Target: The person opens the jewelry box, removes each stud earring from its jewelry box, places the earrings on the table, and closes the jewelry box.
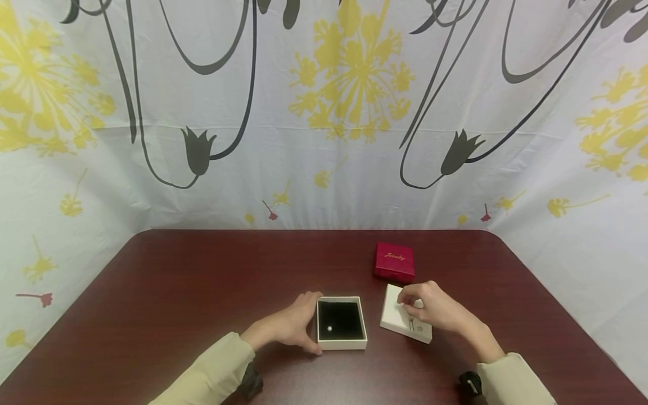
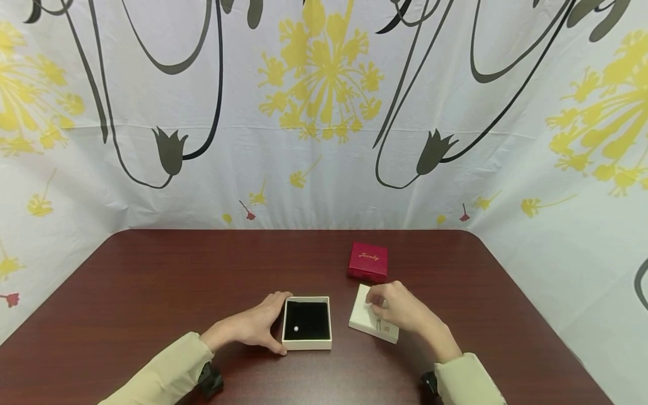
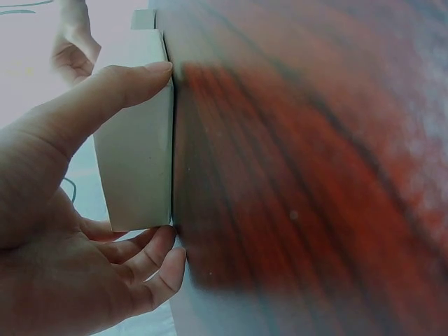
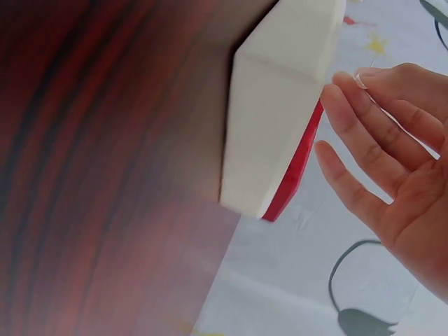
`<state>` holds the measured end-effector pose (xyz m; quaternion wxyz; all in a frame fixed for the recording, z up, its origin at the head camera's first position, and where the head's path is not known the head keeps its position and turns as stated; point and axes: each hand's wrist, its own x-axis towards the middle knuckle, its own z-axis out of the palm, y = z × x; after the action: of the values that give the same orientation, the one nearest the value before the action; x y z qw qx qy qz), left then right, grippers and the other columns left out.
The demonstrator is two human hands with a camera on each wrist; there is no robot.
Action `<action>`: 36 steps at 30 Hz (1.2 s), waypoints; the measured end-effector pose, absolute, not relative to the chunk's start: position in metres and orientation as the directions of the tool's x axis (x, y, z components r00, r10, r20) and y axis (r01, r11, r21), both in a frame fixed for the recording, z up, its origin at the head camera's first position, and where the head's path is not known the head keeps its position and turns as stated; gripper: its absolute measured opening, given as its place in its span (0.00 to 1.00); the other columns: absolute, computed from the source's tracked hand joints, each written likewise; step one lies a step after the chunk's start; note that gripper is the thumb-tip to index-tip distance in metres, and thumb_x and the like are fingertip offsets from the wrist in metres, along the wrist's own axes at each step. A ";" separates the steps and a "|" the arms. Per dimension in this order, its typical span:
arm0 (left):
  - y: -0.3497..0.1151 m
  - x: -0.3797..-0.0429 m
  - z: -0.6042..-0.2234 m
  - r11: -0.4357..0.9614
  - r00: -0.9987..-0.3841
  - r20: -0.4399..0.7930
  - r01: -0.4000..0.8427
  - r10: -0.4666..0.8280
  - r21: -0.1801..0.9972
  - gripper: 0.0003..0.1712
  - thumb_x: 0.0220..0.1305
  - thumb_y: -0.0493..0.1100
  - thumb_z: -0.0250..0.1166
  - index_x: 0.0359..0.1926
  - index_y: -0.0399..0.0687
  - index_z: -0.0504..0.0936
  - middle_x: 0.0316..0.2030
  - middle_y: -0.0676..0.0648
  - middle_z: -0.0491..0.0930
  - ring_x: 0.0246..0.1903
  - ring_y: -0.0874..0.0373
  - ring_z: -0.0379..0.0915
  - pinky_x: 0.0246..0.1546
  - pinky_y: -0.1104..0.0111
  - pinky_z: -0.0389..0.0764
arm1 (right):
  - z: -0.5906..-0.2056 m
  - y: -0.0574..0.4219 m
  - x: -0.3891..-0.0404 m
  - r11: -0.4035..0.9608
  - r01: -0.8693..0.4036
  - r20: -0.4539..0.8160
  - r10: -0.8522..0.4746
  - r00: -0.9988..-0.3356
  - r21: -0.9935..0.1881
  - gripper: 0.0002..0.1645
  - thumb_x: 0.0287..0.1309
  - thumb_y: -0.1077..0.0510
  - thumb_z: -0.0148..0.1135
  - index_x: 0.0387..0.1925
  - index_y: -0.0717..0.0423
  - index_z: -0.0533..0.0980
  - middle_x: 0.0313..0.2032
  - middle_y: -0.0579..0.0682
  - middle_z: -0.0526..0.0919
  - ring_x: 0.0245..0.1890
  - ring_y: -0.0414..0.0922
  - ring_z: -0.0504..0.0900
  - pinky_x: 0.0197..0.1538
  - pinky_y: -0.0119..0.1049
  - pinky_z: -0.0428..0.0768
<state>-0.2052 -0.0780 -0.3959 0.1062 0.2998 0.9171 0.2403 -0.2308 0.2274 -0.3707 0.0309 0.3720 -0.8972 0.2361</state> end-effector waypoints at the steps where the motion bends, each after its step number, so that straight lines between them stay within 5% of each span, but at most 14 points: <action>1: -0.078 -0.205 -0.396 0.705 -0.798 -0.049 0.500 0.600 0.503 0.59 0.33 0.47 0.76 0.61 0.28 0.51 0.57 0.35 0.59 0.59 0.43 0.52 0.59 0.55 0.58 | -0.371 0.230 -0.231 0.618 -0.675 0.230 -0.646 -0.728 -0.403 0.07 0.44 0.69 0.62 0.26 0.55 0.77 0.23 0.42 0.79 0.24 0.32 0.75 0.26 0.28 0.75; 22: -0.079 -0.205 -0.396 0.706 -0.801 -0.044 0.498 0.597 0.504 0.59 0.32 0.46 0.76 0.60 0.27 0.51 0.56 0.35 0.59 0.59 0.43 0.52 0.59 0.55 0.58 | -0.378 0.270 -0.242 0.863 -0.414 0.286 -0.334 -0.898 -0.290 0.03 0.42 0.68 0.61 0.24 0.60 0.77 0.21 0.46 0.79 0.21 0.37 0.72 0.23 0.31 0.70; 36: -0.079 -0.205 -0.395 0.705 -0.802 -0.041 0.499 0.596 0.504 0.59 0.32 0.46 0.76 0.60 0.28 0.51 0.56 0.35 0.59 0.59 0.43 0.52 0.59 0.55 0.58 | -0.382 0.276 -0.249 0.898 -0.360 0.161 -0.328 -0.931 -0.251 0.04 0.39 0.69 0.61 0.20 0.58 0.76 0.18 0.44 0.75 0.20 0.39 0.71 0.23 0.34 0.70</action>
<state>-0.2048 -0.0787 -0.3954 0.1010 0.2983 0.9178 0.2418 -0.2487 0.2762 -0.3820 0.0576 0.1769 -0.9726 0.1397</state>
